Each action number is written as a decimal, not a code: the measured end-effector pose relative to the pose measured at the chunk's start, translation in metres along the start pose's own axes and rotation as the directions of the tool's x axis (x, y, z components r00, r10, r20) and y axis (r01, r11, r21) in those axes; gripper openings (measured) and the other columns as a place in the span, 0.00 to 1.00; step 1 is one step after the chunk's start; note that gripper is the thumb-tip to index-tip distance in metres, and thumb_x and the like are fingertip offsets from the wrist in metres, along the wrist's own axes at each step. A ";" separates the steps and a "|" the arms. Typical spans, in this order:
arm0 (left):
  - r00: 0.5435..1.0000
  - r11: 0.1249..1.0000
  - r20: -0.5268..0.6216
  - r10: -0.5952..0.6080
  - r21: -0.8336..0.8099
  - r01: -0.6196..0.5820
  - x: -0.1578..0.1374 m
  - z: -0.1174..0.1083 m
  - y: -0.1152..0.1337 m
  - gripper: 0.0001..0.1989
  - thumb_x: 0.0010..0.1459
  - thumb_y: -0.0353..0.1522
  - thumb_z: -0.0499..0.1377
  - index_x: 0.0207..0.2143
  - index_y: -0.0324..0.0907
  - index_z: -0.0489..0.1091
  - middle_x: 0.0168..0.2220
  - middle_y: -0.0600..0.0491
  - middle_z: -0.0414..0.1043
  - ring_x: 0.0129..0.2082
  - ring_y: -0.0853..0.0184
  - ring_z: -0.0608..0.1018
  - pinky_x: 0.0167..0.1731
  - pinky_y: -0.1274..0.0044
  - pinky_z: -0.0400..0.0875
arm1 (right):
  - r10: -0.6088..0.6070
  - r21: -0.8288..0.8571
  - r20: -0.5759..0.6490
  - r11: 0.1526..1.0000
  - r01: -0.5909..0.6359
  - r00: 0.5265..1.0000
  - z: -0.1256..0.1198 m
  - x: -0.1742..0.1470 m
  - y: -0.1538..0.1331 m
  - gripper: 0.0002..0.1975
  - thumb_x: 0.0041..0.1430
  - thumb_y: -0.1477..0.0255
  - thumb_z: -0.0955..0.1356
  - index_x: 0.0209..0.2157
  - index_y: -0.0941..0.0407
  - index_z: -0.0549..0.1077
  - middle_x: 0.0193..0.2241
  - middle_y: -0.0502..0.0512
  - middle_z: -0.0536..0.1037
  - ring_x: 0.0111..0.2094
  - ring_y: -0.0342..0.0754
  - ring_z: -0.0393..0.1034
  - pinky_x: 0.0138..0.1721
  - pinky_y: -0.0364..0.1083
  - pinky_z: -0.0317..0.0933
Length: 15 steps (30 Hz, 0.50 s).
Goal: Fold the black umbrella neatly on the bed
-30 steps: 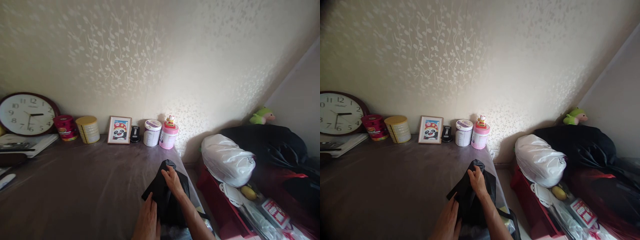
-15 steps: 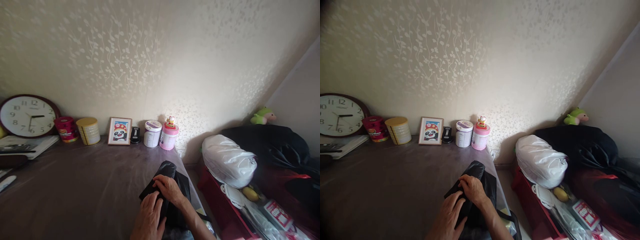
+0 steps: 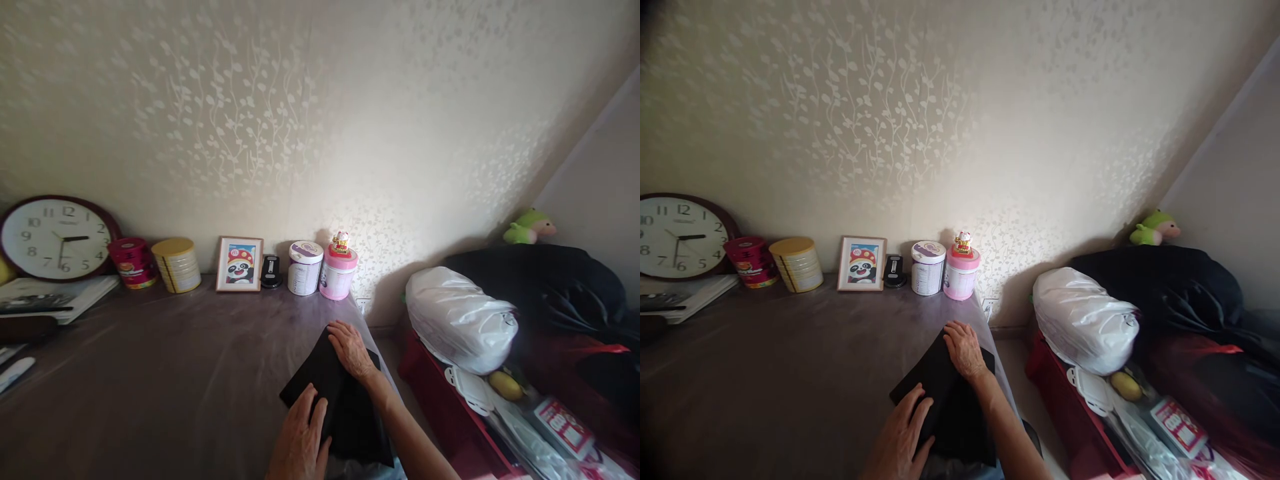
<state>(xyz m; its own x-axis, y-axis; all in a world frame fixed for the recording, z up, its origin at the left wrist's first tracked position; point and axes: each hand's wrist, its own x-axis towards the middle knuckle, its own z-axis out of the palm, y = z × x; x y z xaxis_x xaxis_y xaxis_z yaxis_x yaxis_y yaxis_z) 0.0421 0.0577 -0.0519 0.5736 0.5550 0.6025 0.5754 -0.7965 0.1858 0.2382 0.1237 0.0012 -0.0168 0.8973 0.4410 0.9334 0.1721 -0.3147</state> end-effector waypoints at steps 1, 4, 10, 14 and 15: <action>1.000 1.000 0.001 0.003 0.000 -0.003 0.000 0.000 0.000 0.24 0.49 0.26 0.52 0.51 0.38 0.56 0.50 0.39 0.65 0.48 0.56 0.73 0.41 0.70 0.75 | 0.032 -0.009 -0.023 0.999 -0.032 0.999 -0.002 0.002 0.001 0.15 0.63 0.72 0.59 0.46 0.56 0.72 0.49 0.59 0.73 0.54 0.54 0.62 0.55 0.59 0.53; 1.000 1.000 0.008 -0.012 0.003 0.012 -0.001 -0.002 0.001 0.25 0.49 0.26 0.52 0.52 0.37 0.55 0.49 0.41 0.66 0.48 0.57 0.73 0.41 0.70 0.75 | 0.004 0.029 -0.063 1.000 -0.002 0.998 -0.009 -0.002 -0.009 0.15 0.63 0.71 0.58 0.47 0.57 0.71 0.49 0.59 0.73 0.55 0.53 0.61 0.56 0.57 0.53; 0.995 0.996 0.026 -0.091 -0.013 0.092 -0.002 -0.004 0.002 0.23 0.49 0.27 0.54 0.49 0.39 0.58 0.45 0.46 0.67 0.43 0.59 0.73 0.40 0.68 0.75 | -0.186 0.150 0.142 0.975 0.165 0.972 -0.005 -0.037 -0.049 0.14 0.65 0.71 0.58 0.42 0.52 0.74 0.42 0.52 0.78 0.53 0.48 0.63 0.59 0.56 0.46; 0.993 0.994 0.037 -0.109 -0.022 0.110 -0.007 0.000 -0.002 0.20 0.49 0.28 0.55 0.47 0.40 0.60 0.44 0.46 0.67 0.42 0.58 0.73 0.41 0.67 0.74 | -0.273 0.241 0.228 0.946 0.218 0.935 -0.001 -0.047 -0.063 0.16 0.66 0.71 0.56 0.40 0.53 0.75 0.40 0.52 0.79 0.51 0.45 0.66 0.60 0.52 0.43; 0.994 0.994 0.033 -0.106 -0.018 0.106 -0.008 0.001 -0.003 0.20 0.49 0.28 0.55 0.46 0.40 0.60 0.44 0.46 0.67 0.42 0.58 0.73 0.40 0.67 0.74 | -0.279 0.280 0.245 0.937 0.208 0.929 -0.004 -0.048 -0.066 0.18 0.66 0.71 0.55 0.40 0.53 0.75 0.40 0.52 0.79 0.50 0.44 0.67 0.60 0.51 0.44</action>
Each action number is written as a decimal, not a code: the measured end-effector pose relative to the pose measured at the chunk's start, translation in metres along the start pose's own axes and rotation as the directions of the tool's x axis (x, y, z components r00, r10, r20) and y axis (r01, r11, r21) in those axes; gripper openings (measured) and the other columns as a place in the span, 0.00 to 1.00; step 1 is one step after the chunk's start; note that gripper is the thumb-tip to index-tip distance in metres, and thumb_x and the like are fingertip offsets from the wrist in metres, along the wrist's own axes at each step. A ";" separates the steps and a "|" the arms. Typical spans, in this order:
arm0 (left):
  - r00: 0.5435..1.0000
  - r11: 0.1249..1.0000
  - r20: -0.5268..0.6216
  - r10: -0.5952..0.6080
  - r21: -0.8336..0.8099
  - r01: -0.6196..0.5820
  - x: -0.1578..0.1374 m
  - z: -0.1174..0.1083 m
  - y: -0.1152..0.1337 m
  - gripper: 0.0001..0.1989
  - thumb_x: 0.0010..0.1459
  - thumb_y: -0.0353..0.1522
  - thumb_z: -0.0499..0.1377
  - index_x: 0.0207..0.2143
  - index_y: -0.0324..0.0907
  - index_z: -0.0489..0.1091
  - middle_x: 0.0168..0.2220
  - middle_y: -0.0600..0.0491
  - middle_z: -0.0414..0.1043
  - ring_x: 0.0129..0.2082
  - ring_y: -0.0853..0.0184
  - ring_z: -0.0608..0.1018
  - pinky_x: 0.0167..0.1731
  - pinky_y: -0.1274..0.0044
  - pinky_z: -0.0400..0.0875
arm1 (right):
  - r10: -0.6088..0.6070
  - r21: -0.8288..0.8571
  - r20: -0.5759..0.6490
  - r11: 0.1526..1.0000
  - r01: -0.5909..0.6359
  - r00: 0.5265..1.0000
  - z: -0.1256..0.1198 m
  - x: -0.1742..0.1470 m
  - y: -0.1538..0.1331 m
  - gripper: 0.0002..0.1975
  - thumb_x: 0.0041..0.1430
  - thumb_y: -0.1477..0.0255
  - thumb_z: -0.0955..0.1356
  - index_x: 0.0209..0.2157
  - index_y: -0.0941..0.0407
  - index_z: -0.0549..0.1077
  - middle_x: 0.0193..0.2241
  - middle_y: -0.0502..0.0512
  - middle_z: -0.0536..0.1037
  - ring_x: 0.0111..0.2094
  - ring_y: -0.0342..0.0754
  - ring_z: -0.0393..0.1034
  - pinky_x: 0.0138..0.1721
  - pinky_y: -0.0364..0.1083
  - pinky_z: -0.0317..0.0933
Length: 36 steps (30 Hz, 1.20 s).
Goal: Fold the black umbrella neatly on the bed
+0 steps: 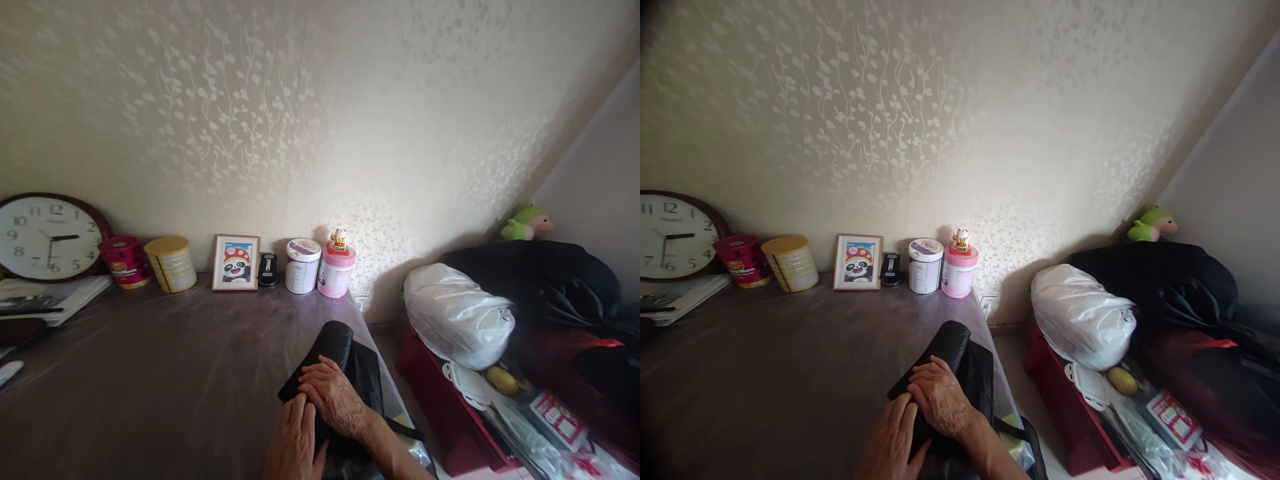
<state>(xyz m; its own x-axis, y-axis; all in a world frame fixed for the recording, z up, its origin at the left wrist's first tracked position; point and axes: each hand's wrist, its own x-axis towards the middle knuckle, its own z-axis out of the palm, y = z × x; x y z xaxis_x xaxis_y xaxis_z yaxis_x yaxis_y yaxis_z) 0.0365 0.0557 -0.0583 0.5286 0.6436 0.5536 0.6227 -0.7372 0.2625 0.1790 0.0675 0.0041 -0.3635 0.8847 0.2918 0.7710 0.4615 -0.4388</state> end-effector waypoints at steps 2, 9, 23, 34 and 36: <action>1.000 1.000 -0.002 0.009 0.004 -0.009 -0.002 0.003 -0.002 0.21 0.50 0.29 0.55 0.48 0.39 0.59 0.45 0.44 0.66 0.42 0.58 0.73 0.40 0.67 0.74 | 0.023 0.110 0.031 0.994 -0.026 0.999 -0.007 -0.001 -0.009 0.20 0.67 0.71 0.53 0.42 0.53 0.74 0.39 0.51 0.79 0.47 0.43 0.69 0.59 0.50 0.47; 0.999 1.000 0.047 0.002 -0.027 -0.001 -0.003 0.001 -0.001 0.19 0.51 0.29 0.54 0.46 0.40 0.58 0.48 0.43 0.65 0.45 0.57 0.73 0.41 0.66 0.74 | 0.179 0.307 -0.064 0.940 -0.152 0.982 -0.025 -0.004 -0.011 0.19 0.66 0.65 0.55 0.42 0.53 0.75 0.41 0.53 0.78 0.49 0.47 0.68 0.54 0.48 0.57; 0.975 0.973 0.195 -0.110 -0.178 0.145 -0.005 -0.009 0.005 0.25 0.53 0.24 0.48 0.55 0.40 0.52 0.54 0.42 0.62 0.53 0.59 0.68 0.47 0.66 0.71 | 0.792 0.236 -0.432 0.561 -0.794 0.432 -0.048 -0.083 0.073 0.18 0.55 0.61 0.58 0.39 0.56 0.70 0.38 0.59 0.77 0.40 0.52 0.72 0.41 0.48 0.63; 0.960 0.992 0.267 -0.085 -0.069 0.107 0.000 -0.013 0.006 0.40 0.52 0.22 0.47 0.63 0.50 0.32 0.54 0.45 0.60 0.51 0.59 0.69 0.45 0.69 0.72 | 0.816 0.443 -0.392 0.571 -0.691 0.424 -0.039 -0.078 0.073 0.23 0.54 0.53 0.58 0.35 0.56 0.72 0.31 0.56 0.78 0.35 0.51 0.72 0.33 0.45 0.63; 0.961 0.992 0.261 -0.089 -0.063 0.109 0.000 -0.011 0.005 0.40 0.52 0.22 0.47 0.63 0.49 0.31 0.55 0.45 0.60 0.51 0.59 0.69 0.45 0.69 0.71 | 0.809 0.443 -0.403 0.582 -0.682 0.429 -0.035 -0.075 0.071 0.23 0.53 0.52 0.58 0.34 0.56 0.71 0.29 0.55 0.77 0.33 0.52 0.72 0.33 0.46 0.62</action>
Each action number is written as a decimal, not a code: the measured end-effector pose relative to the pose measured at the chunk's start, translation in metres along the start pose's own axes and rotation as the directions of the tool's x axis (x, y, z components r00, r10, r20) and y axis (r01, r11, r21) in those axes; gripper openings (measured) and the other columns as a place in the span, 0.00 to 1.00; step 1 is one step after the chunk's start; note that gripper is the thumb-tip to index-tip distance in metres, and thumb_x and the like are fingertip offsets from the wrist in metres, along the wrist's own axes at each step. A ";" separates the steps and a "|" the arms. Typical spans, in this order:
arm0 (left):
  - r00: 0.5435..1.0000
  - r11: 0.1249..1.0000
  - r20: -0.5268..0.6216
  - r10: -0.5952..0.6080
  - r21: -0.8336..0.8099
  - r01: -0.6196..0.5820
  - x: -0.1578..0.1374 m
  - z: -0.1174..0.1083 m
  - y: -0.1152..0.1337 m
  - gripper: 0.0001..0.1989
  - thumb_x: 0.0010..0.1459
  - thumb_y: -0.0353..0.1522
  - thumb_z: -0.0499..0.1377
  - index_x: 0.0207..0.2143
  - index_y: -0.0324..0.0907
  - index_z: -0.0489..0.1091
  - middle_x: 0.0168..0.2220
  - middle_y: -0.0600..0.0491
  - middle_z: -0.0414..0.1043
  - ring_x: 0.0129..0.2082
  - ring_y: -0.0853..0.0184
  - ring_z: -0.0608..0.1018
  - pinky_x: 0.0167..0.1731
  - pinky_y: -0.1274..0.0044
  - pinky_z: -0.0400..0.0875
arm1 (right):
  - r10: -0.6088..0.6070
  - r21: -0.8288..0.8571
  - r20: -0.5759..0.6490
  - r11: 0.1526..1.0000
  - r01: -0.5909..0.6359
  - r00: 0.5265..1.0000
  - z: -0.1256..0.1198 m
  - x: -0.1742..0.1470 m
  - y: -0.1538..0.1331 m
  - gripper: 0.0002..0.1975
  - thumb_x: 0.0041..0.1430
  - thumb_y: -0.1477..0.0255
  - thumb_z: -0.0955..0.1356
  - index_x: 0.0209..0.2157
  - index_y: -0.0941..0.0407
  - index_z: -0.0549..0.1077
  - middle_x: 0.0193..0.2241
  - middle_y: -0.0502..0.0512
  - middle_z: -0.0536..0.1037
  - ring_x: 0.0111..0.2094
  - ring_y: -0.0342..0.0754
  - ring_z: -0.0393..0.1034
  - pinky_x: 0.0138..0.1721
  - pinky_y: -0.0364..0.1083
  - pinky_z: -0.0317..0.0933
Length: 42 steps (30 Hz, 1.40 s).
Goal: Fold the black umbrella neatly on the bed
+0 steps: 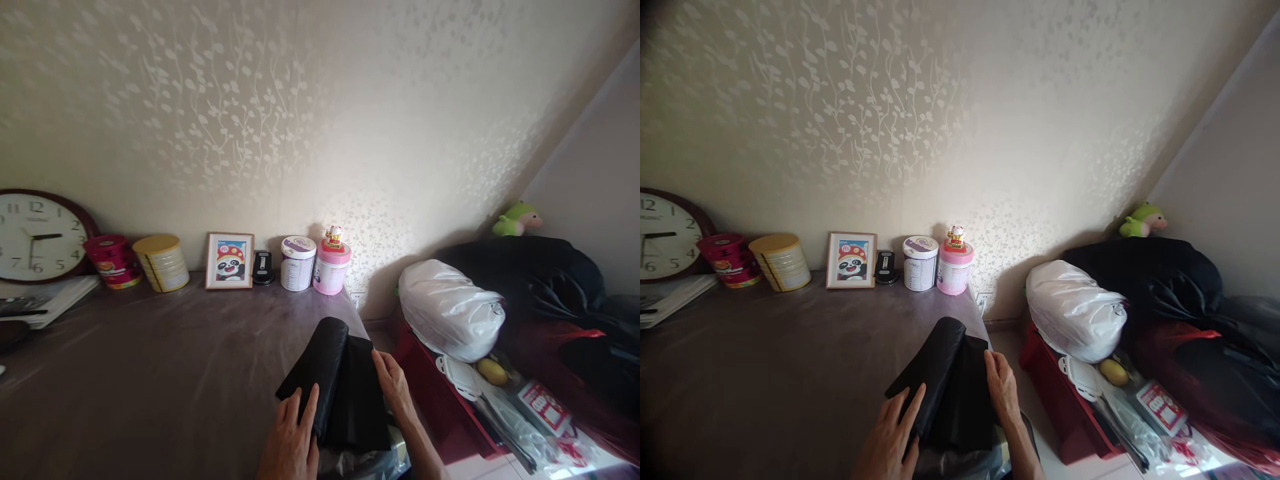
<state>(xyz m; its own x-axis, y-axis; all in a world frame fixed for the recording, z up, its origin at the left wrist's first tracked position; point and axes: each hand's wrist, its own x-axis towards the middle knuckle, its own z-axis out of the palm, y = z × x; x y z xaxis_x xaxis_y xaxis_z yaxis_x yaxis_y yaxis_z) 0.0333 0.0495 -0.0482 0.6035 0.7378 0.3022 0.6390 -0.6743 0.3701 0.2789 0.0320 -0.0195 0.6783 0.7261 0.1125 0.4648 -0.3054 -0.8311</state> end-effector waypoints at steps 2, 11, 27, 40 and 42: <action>1.000 1.000 -0.008 0.002 0.001 -0.002 0.000 0.002 -0.001 0.41 0.51 0.22 0.47 0.63 0.49 0.30 0.55 0.46 0.60 0.51 0.59 0.69 0.45 0.68 0.71 | -0.010 -0.022 -0.008 1.000 0.009 1.000 0.006 -0.004 -0.002 0.22 0.52 0.52 0.60 0.32 0.55 0.71 0.26 0.54 0.75 0.30 0.52 0.71 0.32 0.46 0.61; 1.000 1.000 0.015 -0.001 -0.006 0.001 -0.003 0.012 -0.004 0.41 0.49 0.23 0.49 0.63 0.43 0.32 0.55 0.44 0.60 0.51 0.58 0.68 0.47 0.67 0.69 | -0.174 0.135 0.058 0.977 0.165 0.983 0.016 -0.007 -0.043 0.17 0.54 0.56 0.61 0.23 0.55 0.66 0.21 0.48 0.67 0.25 0.45 0.62 0.27 0.43 0.57; 0.999 0.998 0.044 -0.003 0.056 0.001 0.002 0.011 -0.012 0.25 0.47 0.26 0.51 0.51 0.37 0.63 0.53 0.42 0.64 0.51 0.56 0.69 0.48 0.67 0.68 | -0.131 0.019 0.223 0.991 0.131 0.966 0.083 0.006 -0.081 0.16 0.57 0.65 0.60 0.42 0.61 0.64 0.20 0.50 0.73 0.20 0.46 0.67 0.21 0.43 0.57; 0.997 0.988 0.082 0.008 0.154 -0.021 -0.001 -0.010 -0.018 0.22 0.54 0.33 0.51 0.50 0.33 0.64 0.47 0.39 0.71 0.46 0.55 0.74 0.44 0.68 0.72 | -0.162 -0.018 0.476 0.981 0.194 0.864 0.085 0.001 -0.098 0.08 0.59 0.70 0.59 0.39 0.56 0.64 0.25 0.47 0.79 0.16 0.38 0.68 0.21 0.38 0.57; 0.998 0.987 0.053 -0.022 0.162 0.013 0.000 -0.021 -0.015 0.20 0.54 0.34 0.51 0.47 0.34 0.66 0.45 0.39 0.72 0.43 0.56 0.76 0.41 0.69 0.73 | -0.197 -0.036 0.488 0.969 0.245 0.850 0.083 -0.001 -0.100 0.08 0.59 0.71 0.59 0.38 0.56 0.65 0.26 0.48 0.80 0.16 0.38 0.69 0.23 0.38 0.58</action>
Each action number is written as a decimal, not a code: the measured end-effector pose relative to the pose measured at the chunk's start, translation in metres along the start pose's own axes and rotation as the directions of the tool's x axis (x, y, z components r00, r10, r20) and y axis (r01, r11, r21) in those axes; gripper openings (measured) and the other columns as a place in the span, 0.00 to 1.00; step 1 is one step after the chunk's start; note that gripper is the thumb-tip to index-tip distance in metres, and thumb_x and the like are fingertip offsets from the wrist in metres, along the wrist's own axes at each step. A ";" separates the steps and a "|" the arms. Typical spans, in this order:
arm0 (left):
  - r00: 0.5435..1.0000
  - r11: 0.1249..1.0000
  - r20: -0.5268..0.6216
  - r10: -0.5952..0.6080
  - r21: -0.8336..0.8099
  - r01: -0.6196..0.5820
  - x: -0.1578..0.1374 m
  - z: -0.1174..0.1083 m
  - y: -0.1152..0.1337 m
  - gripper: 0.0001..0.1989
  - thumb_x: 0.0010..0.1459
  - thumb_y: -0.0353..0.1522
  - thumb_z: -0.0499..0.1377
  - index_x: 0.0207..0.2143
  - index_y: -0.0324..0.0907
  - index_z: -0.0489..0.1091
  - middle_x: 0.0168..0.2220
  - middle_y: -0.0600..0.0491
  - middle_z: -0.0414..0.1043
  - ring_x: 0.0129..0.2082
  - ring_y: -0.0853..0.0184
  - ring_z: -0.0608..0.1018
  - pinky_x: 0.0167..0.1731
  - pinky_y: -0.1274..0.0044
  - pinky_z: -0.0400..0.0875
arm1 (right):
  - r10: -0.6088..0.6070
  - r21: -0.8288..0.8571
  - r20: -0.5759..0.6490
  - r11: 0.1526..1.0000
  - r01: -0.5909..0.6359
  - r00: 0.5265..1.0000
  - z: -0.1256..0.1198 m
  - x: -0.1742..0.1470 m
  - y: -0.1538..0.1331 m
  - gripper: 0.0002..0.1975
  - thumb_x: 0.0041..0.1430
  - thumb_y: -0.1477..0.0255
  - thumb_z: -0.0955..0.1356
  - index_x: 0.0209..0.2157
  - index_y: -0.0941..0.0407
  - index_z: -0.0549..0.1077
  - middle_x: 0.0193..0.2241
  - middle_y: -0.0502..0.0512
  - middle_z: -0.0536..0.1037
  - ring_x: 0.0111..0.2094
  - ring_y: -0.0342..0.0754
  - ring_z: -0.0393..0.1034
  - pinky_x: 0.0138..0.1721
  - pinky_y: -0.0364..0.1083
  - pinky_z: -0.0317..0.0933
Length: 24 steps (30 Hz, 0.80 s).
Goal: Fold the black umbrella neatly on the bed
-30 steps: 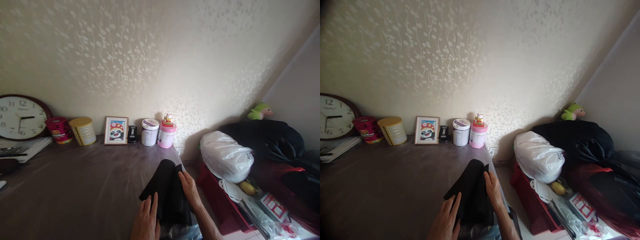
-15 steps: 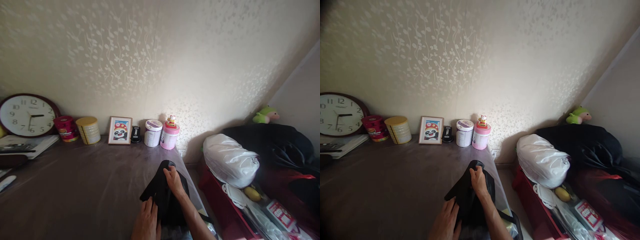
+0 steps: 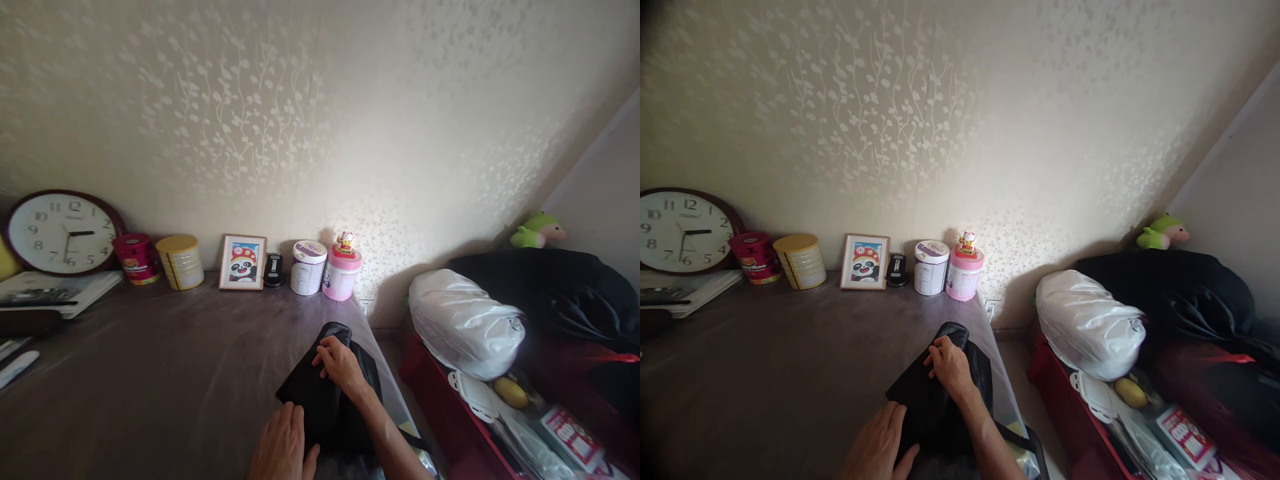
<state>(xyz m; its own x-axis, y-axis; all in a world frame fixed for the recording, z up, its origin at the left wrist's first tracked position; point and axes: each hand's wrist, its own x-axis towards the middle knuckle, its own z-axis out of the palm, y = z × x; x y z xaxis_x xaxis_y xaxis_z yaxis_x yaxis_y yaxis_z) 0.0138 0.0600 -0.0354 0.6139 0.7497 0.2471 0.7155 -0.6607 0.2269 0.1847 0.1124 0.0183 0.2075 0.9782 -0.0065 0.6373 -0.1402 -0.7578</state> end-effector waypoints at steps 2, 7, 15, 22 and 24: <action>0.999 1.000 -0.045 -0.004 0.001 0.004 0.002 -0.007 0.004 0.16 0.54 0.34 0.51 0.44 0.37 0.68 0.43 0.42 0.72 0.41 0.58 0.76 0.39 0.70 0.73 | -0.053 -0.042 0.007 0.998 0.053 0.999 -0.001 -0.003 -0.001 0.09 0.59 0.71 0.58 0.36 0.56 0.67 0.26 0.47 0.80 0.17 0.39 0.69 0.25 0.39 0.58; 0.979 0.985 -0.108 0.171 0.036 -0.168 0.008 0.011 0.015 0.34 0.45 0.29 0.55 0.58 0.36 0.53 0.59 0.39 0.58 0.55 0.52 0.66 0.50 0.65 0.68 | -0.207 -0.157 0.007 0.966 0.205 0.978 -0.001 -0.013 -0.004 0.11 0.61 0.72 0.58 0.35 0.53 0.71 0.27 0.47 0.80 0.28 0.43 0.73 0.32 0.41 0.61; 0.996 0.997 -0.055 0.071 0.039 -0.069 0.005 0.051 0.010 0.45 0.44 0.16 0.45 0.63 0.42 0.28 0.63 0.40 0.48 0.61 0.57 0.57 0.52 0.67 0.65 | -0.563 -0.315 0.011 0.782 0.537 0.826 -0.008 -0.022 0.018 0.12 0.62 0.72 0.61 0.40 0.52 0.75 0.40 0.52 0.78 0.47 0.49 0.66 0.50 0.49 0.58; 0.999 0.999 0.016 0.047 0.015 -0.047 0.005 0.044 0.011 0.46 0.43 0.16 0.45 0.62 0.40 0.25 0.64 0.40 0.45 0.61 0.57 0.55 0.54 0.69 0.63 | -0.524 -0.410 -0.112 0.798 0.441 0.844 -0.015 0.025 0.049 0.15 0.63 0.72 0.58 0.45 0.52 0.72 0.48 0.53 0.74 0.56 0.51 0.60 0.57 0.59 0.48; 0.999 0.999 0.022 0.033 0.014 -0.033 0.005 0.042 0.011 0.46 0.43 0.15 0.44 0.62 0.41 0.25 0.64 0.41 0.45 0.61 0.58 0.56 0.53 0.69 0.64 | -0.479 -0.417 -0.204 0.831 0.367 0.854 -0.020 0.034 0.052 0.16 0.63 0.70 0.57 0.46 0.54 0.72 0.49 0.57 0.73 0.55 0.52 0.61 0.55 0.58 0.53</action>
<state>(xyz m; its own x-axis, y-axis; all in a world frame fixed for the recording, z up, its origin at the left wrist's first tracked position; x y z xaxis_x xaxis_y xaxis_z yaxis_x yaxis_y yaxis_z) 0.0389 0.0585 -0.0715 0.6441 0.7284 0.2336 0.6996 -0.6845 0.2050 0.2395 0.1355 -0.0082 0.0229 0.8711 0.4905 0.9157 0.1786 -0.3599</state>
